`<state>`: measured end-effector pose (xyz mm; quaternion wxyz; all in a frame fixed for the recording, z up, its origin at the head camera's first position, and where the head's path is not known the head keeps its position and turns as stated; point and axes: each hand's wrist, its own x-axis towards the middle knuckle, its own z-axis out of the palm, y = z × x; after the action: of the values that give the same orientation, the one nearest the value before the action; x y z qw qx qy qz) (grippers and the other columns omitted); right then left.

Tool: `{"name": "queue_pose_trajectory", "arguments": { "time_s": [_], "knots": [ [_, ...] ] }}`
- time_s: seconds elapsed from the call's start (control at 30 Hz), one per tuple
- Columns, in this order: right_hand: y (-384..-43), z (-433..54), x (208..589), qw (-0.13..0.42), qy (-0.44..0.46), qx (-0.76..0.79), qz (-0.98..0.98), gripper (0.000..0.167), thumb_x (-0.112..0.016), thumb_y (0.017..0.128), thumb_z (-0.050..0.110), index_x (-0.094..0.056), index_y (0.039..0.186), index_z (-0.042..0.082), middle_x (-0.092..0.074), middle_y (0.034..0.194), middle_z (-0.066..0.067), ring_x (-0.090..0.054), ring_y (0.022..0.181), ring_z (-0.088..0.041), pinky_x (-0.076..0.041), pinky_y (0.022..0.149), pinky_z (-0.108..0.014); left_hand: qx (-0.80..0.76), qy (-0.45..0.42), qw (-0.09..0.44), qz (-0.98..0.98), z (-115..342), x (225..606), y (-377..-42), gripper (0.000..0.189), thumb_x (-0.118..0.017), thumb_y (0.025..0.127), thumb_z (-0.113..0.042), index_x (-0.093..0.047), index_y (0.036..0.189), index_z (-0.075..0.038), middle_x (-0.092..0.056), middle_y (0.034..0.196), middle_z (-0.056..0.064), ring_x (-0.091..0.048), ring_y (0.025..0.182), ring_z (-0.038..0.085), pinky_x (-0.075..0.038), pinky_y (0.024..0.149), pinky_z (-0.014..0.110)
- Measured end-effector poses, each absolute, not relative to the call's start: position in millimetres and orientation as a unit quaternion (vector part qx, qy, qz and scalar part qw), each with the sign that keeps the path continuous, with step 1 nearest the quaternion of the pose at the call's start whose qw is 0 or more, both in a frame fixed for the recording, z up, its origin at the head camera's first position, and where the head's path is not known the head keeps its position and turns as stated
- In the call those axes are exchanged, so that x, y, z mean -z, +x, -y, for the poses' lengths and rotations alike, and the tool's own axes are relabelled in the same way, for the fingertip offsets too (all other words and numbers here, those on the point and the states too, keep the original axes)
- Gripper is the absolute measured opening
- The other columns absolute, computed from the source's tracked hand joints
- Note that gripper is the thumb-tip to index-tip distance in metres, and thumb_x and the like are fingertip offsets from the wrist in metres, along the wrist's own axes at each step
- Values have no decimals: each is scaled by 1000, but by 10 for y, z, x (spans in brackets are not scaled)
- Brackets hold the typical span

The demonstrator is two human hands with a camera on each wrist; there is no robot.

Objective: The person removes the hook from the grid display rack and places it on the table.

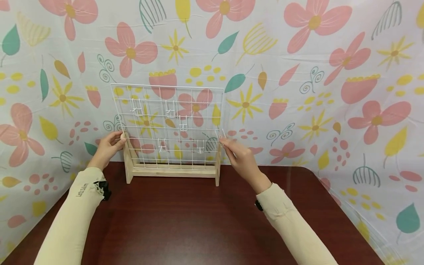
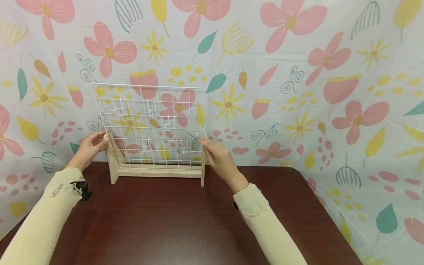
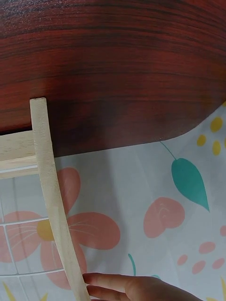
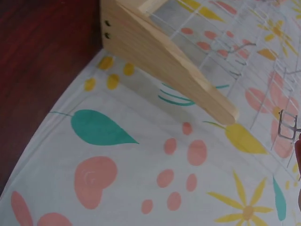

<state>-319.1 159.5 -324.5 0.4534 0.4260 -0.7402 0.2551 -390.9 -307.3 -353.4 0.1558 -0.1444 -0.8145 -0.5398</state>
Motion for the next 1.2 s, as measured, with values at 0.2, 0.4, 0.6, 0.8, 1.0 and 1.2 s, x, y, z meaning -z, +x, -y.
{"name": "queue_pose_trajectory", "arguments": {
  "time_s": [0.2,0.4,0.6,0.8,1.0,1.2],
  "knots": [
    [-3140,-1652,3372,447,446,-214,745,23,-58,95,2,-67,117,-1,-68,114,-16,-65,104,-28,-54,86,-35,546,-148,163,808,3066,3540,-3907,55,-51,101,-19,-32,144,10,-39,138,36,-45,98,-10,-46,77,7],
    [-3092,-1728,3467,446,461,-176,746,27,-48,101,13,-67,117,0,-69,113,-15,-66,104,-26,-54,85,-34,545,-149,166,808,3067,3554,-3923,55,-52,101,-19,-33,144,10,-39,138,36,-44,98,-10,-46,77,7],
    [-3039,-1797,3567,445,471,-144,748,35,-42,103,22,-68,115,1,-69,111,-14,-67,101,-25,-55,82,-34,540,-141,162,814,3071,3550,-3897,56,-50,101,-19,-31,145,9,-38,140,35,-45,103,-6,-46,78,7],
    [-2982,-1912,3681,439,468,-107,759,41,-36,105,25,-69,112,1,-70,109,-12,-67,100,-25,-56,81,-37,544,-147,172,808,3047,3550,-3908,53,-50,101,-16,-33,143,11,-39,138,36,-46,100,-8,-46,78,7],
    [-2972,-2003,3787,422,479,-104,763,44,-34,105,26,-69,109,0,-69,110,-15,-67,100,-26,-56,81,-39,544,-147,174,807,3035,3535,-3896,53,-52,101,-17,-34,143,10,-40,138,35,-45,99,-9,-46,77,7],
    [-2968,-2098,3889,406,497,-97,760,43,-34,106,24,-70,108,0,-69,110,-14,-67,101,-26,-54,85,-35,551,-145,176,802,3015,3529,-3890,51,-52,100,-14,-36,141,11,-40,137,36,-47,95,-10,-46,77,7]
  ]
}}
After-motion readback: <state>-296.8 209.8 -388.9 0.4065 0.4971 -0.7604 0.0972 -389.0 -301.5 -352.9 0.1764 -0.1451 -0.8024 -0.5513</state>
